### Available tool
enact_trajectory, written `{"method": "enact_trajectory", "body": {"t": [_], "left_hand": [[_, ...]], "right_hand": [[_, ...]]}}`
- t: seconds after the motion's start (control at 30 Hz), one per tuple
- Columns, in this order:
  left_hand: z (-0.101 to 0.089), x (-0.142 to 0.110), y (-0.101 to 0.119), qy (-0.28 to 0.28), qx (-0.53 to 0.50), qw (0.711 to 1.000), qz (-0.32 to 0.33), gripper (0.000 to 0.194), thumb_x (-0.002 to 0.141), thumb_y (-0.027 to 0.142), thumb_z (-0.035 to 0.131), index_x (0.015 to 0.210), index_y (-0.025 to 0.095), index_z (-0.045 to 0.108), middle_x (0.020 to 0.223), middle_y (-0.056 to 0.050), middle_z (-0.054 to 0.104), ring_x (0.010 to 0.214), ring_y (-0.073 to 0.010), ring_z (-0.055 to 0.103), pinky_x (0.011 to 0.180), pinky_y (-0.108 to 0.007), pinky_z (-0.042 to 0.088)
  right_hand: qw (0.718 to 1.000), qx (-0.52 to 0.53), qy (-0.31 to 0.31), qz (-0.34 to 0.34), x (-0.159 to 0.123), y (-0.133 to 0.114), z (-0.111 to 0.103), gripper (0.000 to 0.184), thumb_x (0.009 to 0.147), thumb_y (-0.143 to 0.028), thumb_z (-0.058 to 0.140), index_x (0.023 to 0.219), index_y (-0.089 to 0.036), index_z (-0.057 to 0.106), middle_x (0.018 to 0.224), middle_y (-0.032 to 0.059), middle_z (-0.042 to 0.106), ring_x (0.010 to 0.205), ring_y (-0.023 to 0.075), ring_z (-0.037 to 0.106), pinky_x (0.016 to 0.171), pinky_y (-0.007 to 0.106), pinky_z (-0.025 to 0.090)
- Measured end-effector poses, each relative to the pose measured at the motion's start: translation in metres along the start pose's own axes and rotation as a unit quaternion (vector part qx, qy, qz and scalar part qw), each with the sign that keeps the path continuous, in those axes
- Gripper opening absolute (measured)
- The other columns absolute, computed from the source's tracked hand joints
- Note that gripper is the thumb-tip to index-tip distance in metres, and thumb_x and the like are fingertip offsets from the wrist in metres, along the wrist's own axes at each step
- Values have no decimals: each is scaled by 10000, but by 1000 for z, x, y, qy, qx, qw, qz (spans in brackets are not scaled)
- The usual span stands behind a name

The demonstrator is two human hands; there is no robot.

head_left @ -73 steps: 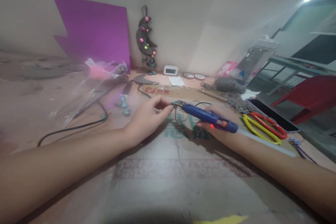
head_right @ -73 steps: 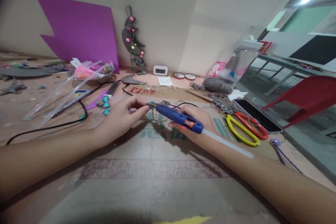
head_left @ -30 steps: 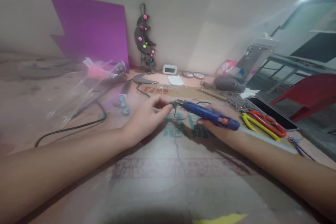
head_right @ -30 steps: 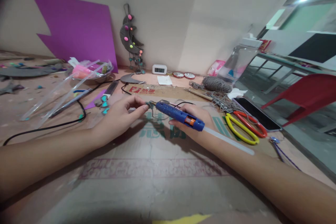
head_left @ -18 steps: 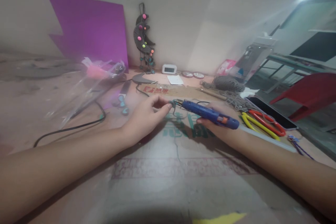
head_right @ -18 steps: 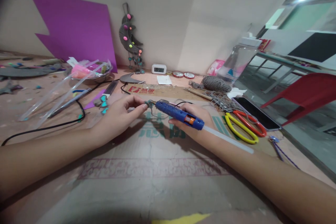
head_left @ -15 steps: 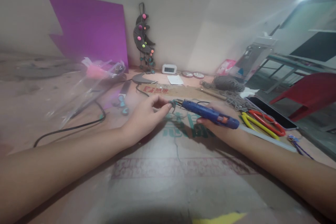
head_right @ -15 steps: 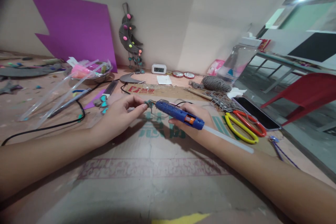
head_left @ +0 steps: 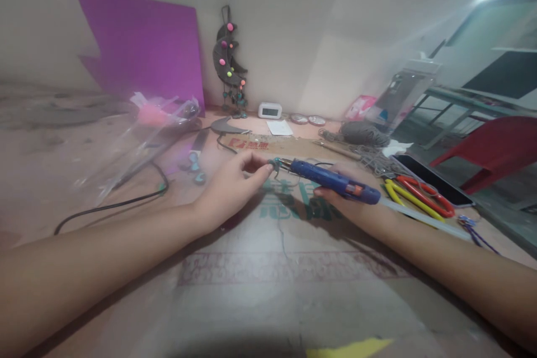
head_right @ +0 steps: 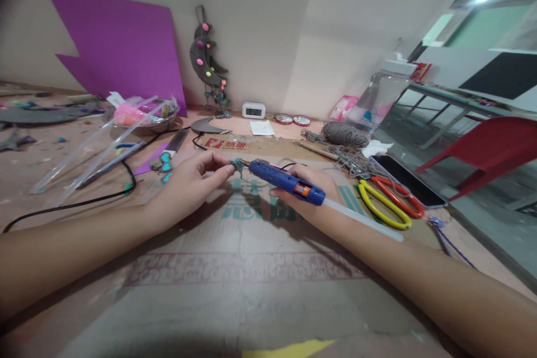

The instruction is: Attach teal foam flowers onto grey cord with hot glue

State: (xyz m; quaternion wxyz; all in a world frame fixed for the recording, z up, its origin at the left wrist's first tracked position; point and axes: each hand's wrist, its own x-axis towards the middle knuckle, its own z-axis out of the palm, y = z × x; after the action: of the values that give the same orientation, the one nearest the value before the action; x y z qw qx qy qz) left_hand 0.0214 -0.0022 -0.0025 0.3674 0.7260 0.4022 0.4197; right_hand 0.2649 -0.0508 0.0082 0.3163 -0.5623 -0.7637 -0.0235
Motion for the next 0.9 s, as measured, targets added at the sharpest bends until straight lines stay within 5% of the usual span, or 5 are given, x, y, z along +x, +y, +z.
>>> {"method": "enact_trajectory", "body": {"t": [0.9], "left_hand": [[1, 2, 0, 4, -11, 1000, -16, 161, 891, 341, 588, 873, 184, 615, 868, -17, 665, 805, -172, 614, 760, -303, 473]], "right_hand": [[1000, -9, 19, 2, 1, 2, 1, 154, 777, -379, 671, 713, -256, 603, 623, -12, 615, 570, 168, 585, 523, 287, 432]]}}
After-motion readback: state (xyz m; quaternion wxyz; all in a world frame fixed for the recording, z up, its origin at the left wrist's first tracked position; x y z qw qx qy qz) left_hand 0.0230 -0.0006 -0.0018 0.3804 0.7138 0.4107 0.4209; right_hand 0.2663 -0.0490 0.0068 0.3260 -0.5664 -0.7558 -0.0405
